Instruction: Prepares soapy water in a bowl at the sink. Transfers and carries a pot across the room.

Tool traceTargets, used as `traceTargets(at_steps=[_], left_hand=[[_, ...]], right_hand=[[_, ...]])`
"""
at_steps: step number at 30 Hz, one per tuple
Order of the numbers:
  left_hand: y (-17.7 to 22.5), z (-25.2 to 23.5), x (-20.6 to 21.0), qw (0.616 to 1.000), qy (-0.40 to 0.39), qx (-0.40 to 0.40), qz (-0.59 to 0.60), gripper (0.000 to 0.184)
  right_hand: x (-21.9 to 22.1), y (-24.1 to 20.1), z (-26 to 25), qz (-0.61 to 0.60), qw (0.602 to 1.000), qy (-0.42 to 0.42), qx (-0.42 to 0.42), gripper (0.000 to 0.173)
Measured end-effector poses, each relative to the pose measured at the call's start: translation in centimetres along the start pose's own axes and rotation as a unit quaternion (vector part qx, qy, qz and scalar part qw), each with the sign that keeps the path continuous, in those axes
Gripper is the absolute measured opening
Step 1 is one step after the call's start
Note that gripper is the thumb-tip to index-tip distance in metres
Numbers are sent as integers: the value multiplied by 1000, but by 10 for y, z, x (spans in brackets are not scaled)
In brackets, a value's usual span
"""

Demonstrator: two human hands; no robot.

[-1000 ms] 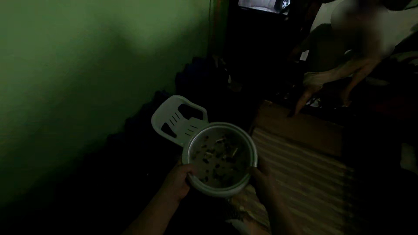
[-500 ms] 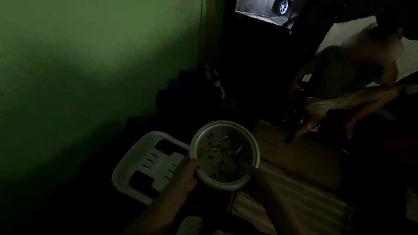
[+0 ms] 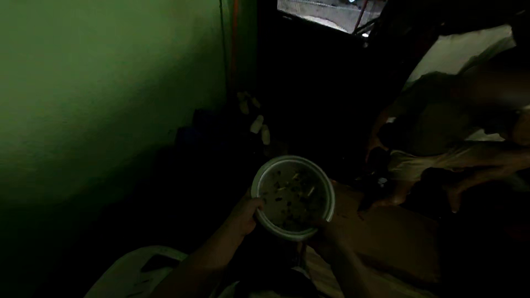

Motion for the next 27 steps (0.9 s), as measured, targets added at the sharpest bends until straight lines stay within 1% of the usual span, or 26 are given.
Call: traceTargets(at_steps=[3, 6, 11, 15, 17, 20, 24, 27], left_hand=[[38, -45, 58, 1000, -5, -13, -3, 79], [77, -88, 115, 1000, -20, -10, 7, 77], [147, -160, 201, 998, -52, -11, -39, 77], [203, -220, 269, 991, -95, 6, -93, 68], [233, -250, 302, 986, -123, 8, -111, 65], [274, -290, 351, 976, -176, 22, -125, 66], [323, -334, 416, 954, -240, 43, -173, 63], [349, -370, 463, 945, -244, 26, -214, 62]], right_hand=[[18, -63, -41, -12, 1000, 13, -1, 35], [38, -130, -68, -19, 999, 34, -17, 37], [78, -225, -117, -66, 996, 41, -43, 42], [109, -288, -162, -130, 988, 69, -51, 42], [125, -323, -176, -142, 983, 101, -57, 39], [148, -376, -197, -161, 977, 119, -76, 36], [169, -433, -233, -212, 967, 122, -78, 37], [179, -474, -260, -219, 963, 140, -67, 35]])
Point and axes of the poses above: each hand's wrist, its own z-axis away from the middle knuckle, its own x-axis out of the palm, y = z × x, the point moved 7 cm from there along -z, towards the middle knuckle, and after that the axes turned 14 degrees about y, right-handed, at the moved point
